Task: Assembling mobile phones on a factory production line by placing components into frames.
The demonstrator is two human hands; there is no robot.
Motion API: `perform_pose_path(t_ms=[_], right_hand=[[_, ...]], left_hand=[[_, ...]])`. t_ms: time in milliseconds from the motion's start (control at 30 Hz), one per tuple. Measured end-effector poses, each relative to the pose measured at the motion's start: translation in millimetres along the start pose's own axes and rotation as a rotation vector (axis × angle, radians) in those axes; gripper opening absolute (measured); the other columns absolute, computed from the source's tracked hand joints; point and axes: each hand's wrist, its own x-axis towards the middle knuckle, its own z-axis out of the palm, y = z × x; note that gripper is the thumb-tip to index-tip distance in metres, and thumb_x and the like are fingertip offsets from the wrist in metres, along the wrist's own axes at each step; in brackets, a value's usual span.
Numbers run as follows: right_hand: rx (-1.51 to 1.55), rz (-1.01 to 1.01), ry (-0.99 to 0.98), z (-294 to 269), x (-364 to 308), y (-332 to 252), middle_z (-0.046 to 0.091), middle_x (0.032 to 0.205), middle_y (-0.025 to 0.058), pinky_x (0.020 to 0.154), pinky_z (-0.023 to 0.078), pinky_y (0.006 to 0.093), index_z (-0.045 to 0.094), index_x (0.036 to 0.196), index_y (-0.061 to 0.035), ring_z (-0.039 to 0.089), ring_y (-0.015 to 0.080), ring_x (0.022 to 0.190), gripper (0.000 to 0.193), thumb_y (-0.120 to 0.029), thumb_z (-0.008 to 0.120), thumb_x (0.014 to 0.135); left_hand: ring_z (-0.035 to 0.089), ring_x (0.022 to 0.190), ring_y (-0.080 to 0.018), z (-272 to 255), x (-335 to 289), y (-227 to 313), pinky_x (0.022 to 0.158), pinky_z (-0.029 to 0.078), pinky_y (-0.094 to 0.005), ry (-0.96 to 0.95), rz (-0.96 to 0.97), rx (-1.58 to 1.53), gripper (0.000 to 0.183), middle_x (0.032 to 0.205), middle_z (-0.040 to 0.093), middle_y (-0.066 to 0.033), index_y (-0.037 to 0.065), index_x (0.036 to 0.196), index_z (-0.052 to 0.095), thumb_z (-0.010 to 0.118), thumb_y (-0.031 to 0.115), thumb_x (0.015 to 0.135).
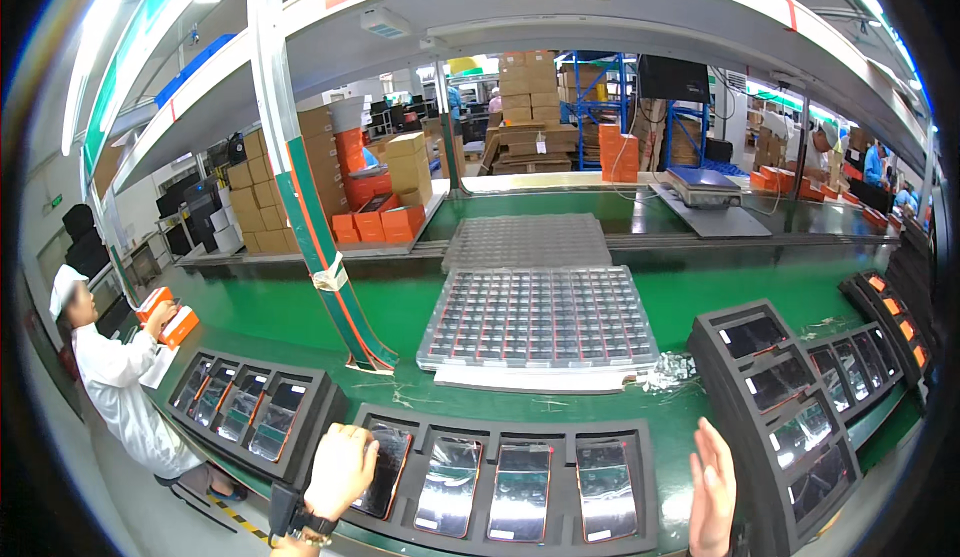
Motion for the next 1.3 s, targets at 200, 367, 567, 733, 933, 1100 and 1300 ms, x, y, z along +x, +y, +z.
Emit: perform_pose_path(t_ms=[200,367,567,733,933,1100,1300], right_hand=[[-0.878,0.019,-0.151,2.2,-41.1,25.0,0.036,0.155,0.0210,0.119,0.025,0.0451,0.048,0.145,-0.0082,0.032,0.0380,0.144,0.051,-0.023,0.059,0.097],[-0.924,-0.023,-0.082,9.6,-56.0,48.9,0.038,0.153,0.0256,0.115,0.029,0.0471,0.058,0.136,-0.0086,0.038,0.0430,0.139,0.040,-0.020,0.057,0.098],[-0.960,-0.018,-0.122,4.0,-54.4,48.5,0.039,0.151,0.0270,0.114,0.031,0.0468,0.062,0.131,-0.0075,0.040,0.0441,0.136,0.035,-0.018,0.057,0.098],[-0.981,-0.016,-0.108,1.5,-57.7,51.4,0.040,0.149,0.0281,0.113,0.032,0.0473,0.063,0.127,-0.0073,0.042,0.0455,0.134,0.034,-0.020,0.060,0.096],[-0.963,-0.018,-0.095,5.0,-56.9,49.4,0.041,0.149,0.0283,0.111,0.034,0.0475,0.064,0.125,-0.0073,0.043,0.0460,0.132,0.033,-0.022,0.061,0.095],[-0.959,-0.049,-0.094,5.6,-55.8,45.7,0.042,0.149,0.0271,0.111,0.034,0.0471,0.065,0.123,-0.0081,0.043,0.0452,0.133,0.032,-0.022,0.063,0.094],[-0.925,-0.038,-0.070,9.1,-50.9,44.1,0.041,0.150,0.0251,0.111,0.035,0.0477,0.067,0.121,-0.0087,0.043,0.0445,0.134,0.030,-0.021,0.064,0.093]], left_hand=[[0.057,0.114,-0.0296,38.0,-43.0,-8.0,0.100,0.044,-0.0386,-0.045,-0.100,-0.291,0.043,0.129,0.055,-0.0207,-0.002,0.128,0.050,0.065,0.021,0.095],[0.050,0.125,-0.0235,42.1,-29.0,-5.4,0.104,0.043,-0.0377,-0.034,-0.653,-1.142,0.054,0.131,0.055,-0.0159,-0.002,0.131,0.050,0.076,0.011,0.086],[0.069,0.104,-0.0223,21.2,-15.7,1.8,0.093,0.052,-0.0310,-0.275,-0.612,-0.861,0.066,0.111,0.071,-0.0142,-0.002,0.128,0.055,0.087,0.022,0.076],[0.070,0.105,-0.0247,-16.3,-9.1,47.8,0.093,0.053,-0.0344,0.034,-0.334,-0.518,0.076,0.116,0.070,-0.0177,0.001,0.136,0.050,0.088,0.021,0.073],[0.059,0.120,-0.0209,16.6,-4.7,70.0,0.104,0.045,-0.0346,-0.054,-0.340,-0.923,0.079,0.131,0.061,-0.0143,0.001,0.142,0.044,0.085,0.022,0.079],[0.058,0.124,-0.0258,27.2,-6.9,91.1,0.104,0.046,-0.0360,-0.169,-0.416,-0.782,0.082,0.132,0.061,-0.0194,0.002,0.144,0.042,0.084,0.027,0.079],[0.049,0.122,-0.0300,45.8,-13.6,93.2,0.100,0.049,-0.0382,-0.162,-0.272,-0.481,0.077,0.126,0.053,-0.0207,-0.003,0.139,0.041,0.084,0.021,0.079]])
